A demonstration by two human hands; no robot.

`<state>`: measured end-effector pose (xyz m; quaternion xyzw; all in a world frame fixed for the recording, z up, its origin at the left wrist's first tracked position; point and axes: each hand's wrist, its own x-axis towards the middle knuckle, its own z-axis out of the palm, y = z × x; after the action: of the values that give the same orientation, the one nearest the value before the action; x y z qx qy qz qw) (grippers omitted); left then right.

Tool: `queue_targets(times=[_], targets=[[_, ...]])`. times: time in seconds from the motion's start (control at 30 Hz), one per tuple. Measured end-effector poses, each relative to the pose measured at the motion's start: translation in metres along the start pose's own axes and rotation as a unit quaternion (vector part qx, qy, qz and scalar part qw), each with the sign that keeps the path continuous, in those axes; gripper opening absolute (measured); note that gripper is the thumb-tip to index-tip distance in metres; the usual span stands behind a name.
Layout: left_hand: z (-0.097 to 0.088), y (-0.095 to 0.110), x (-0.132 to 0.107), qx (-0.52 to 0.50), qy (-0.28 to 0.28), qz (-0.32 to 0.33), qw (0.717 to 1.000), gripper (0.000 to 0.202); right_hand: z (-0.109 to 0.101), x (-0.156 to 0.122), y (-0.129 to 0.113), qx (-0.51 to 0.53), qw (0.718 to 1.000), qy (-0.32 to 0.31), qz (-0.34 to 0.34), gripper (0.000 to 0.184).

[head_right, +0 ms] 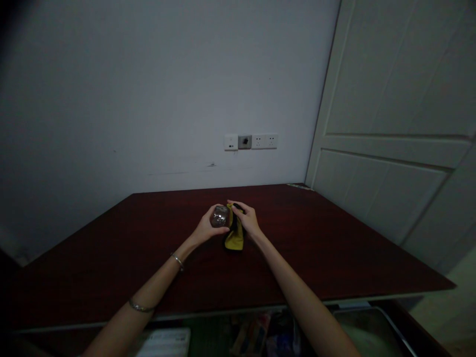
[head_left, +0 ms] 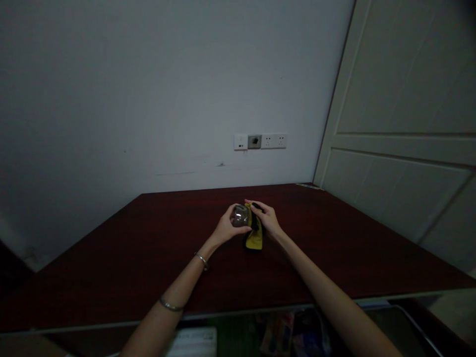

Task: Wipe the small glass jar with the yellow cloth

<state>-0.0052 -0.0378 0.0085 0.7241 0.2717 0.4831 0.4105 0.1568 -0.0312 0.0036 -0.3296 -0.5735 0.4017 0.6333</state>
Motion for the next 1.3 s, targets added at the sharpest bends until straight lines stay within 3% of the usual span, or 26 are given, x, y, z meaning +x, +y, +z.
queue_targets(times=[0.23,0.5,0.63,0.83,1.03,1.3], targets=[[0.001,-0.006,0.001,-0.057,0.003,-0.058,0.997,0.073,0.003,-0.007,-0.01,-0.064,0.995,0.0,-0.081,0.034],[0.0,-0.011,-0.002,-0.094,-0.015,-0.136,0.986,0.068,-0.001,-0.013,-0.017,-0.082,0.99,-0.087,-0.073,0.044],[-0.001,-0.01,-0.004,-0.112,0.003,-0.153,0.982,0.063,0.001,-0.021,-0.017,-0.158,0.971,-0.125,-0.13,0.055],[-0.002,-0.007,-0.003,-0.122,-0.016,-0.188,0.974,0.063,0.01,-0.026,-0.002,-0.255,0.945,-0.099,-0.181,0.075],[-0.005,-0.013,-0.003,-0.123,-0.055,-0.198,0.971,0.061,0.012,-0.027,0.004,-0.238,0.954,-0.076,-0.169,0.071],[-0.021,-0.024,-0.002,-0.06,-0.139,-0.172,0.973,0.075,0.017,-0.021,0.011,-0.098,0.994,0.014,-0.052,0.061]])
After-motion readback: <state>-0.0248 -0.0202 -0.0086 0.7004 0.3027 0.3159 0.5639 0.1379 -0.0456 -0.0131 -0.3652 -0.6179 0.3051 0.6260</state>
